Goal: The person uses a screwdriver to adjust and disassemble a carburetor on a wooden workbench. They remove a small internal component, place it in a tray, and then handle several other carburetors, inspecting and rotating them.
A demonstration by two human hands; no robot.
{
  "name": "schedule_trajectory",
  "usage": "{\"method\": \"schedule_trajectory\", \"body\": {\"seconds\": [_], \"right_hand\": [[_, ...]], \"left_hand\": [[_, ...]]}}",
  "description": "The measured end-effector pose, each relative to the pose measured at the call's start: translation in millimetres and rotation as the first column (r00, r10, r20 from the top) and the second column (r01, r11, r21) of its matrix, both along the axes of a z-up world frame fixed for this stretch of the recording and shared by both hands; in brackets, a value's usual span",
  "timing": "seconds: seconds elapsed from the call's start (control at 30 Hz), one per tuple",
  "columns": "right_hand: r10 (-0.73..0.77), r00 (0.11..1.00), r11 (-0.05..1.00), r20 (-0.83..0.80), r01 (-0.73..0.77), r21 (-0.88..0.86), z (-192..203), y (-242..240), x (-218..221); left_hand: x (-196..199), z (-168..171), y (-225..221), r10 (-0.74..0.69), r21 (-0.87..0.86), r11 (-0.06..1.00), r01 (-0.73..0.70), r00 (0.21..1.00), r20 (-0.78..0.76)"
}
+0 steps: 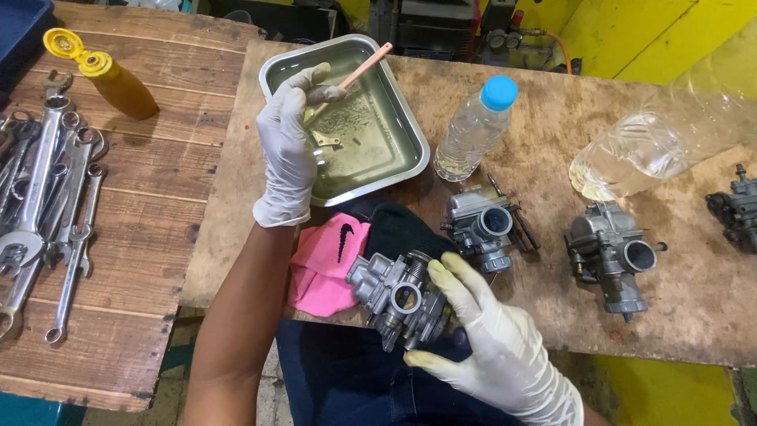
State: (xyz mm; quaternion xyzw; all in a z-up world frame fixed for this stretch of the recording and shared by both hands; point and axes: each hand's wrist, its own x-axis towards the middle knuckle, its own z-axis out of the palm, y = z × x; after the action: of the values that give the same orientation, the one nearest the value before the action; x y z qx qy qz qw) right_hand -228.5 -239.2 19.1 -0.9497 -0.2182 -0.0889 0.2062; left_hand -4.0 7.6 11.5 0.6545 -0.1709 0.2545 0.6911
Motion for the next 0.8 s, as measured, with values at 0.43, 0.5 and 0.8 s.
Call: {"method": "schedule_trajectory", "body": {"seconds": [0.43, 0.5, 0.8], "right_hand": [[-0.05, 0.979, 0.999, 0.197, 0.048, 0.015, -21.7, 17.1, 3.9], [-0.053, 0.979, 0.999, 0.197, 0.052, 0.012, -20.3, 14.9, 5.6], [0.036, 0.999, 0.975, -0.023, -0.03, 0.222, 13.3, -16.4, 2.6]], "left_hand": [[2.8, -8.7, -8.7, -0.043, 0.011, 0.999, 0.043, 0.999, -0.004], [2.3, -9.0, -8.2, -0.034, 0.028, 0.999, 0.034, 0.999, -0.016], [4.5, -12.4, -9.5, -0.023, 0.07, 0.997, 0.024, 1.0, -0.021]]}}
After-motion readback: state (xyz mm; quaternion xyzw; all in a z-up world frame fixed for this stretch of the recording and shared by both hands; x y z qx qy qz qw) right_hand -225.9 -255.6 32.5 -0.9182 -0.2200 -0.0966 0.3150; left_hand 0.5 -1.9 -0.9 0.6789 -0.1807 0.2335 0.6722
